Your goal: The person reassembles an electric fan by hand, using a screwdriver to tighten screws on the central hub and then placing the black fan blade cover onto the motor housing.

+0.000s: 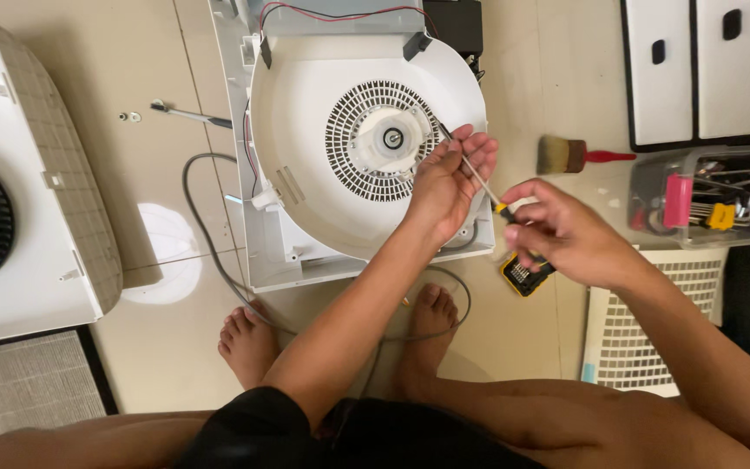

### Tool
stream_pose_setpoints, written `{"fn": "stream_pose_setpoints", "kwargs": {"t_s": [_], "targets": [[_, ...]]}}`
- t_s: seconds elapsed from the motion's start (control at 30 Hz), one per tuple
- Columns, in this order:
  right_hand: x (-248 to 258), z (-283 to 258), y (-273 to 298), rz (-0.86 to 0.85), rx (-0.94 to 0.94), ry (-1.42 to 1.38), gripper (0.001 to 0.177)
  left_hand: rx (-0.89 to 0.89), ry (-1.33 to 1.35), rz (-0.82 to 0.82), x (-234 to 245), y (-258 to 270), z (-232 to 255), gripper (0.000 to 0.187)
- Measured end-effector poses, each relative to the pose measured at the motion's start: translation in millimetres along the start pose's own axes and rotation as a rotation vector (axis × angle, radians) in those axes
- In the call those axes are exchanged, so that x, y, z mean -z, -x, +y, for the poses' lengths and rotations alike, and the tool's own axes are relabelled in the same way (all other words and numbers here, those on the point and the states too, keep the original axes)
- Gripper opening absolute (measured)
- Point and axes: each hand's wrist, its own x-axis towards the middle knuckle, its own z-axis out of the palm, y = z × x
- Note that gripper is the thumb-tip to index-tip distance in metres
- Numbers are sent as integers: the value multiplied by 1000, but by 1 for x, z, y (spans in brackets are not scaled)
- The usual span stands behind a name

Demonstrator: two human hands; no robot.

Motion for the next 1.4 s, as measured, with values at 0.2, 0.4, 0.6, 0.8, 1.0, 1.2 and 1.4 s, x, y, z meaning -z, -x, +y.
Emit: {"fn": "stream_pose_setpoints", "kwargs": {"t_s": [0.2, 0.4, 0.6, 0.8, 1.0, 1.2, 1.4], "targets": [[25, -33, 20, 441, 235, 828, 28, -92, -28, 48, -40, -7, -13, 30], [29, 3, 8, 475, 354, 488, 26, -304, -176, -82, -90, 31, 7, 37], [24, 32, -3, 388, 460, 36, 28, -468, -526, -403, -133, 85, 34, 32], [20, 23, 1, 380, 510, 48, 36, -595, -662, -513, -151, 113, 50, 19], [13, 10, 13, 346, 516, 60, 36, -594, -619, -534, -157, 124, 57, 18], [6, -4, 30, 252, 447, 59, 29, -599, -556, -495, -159, 125, 64, 23], [0, -15, 40, 114, 441, -20, 26, -604, -649, -420, -163, 128, 73, 26]]}}
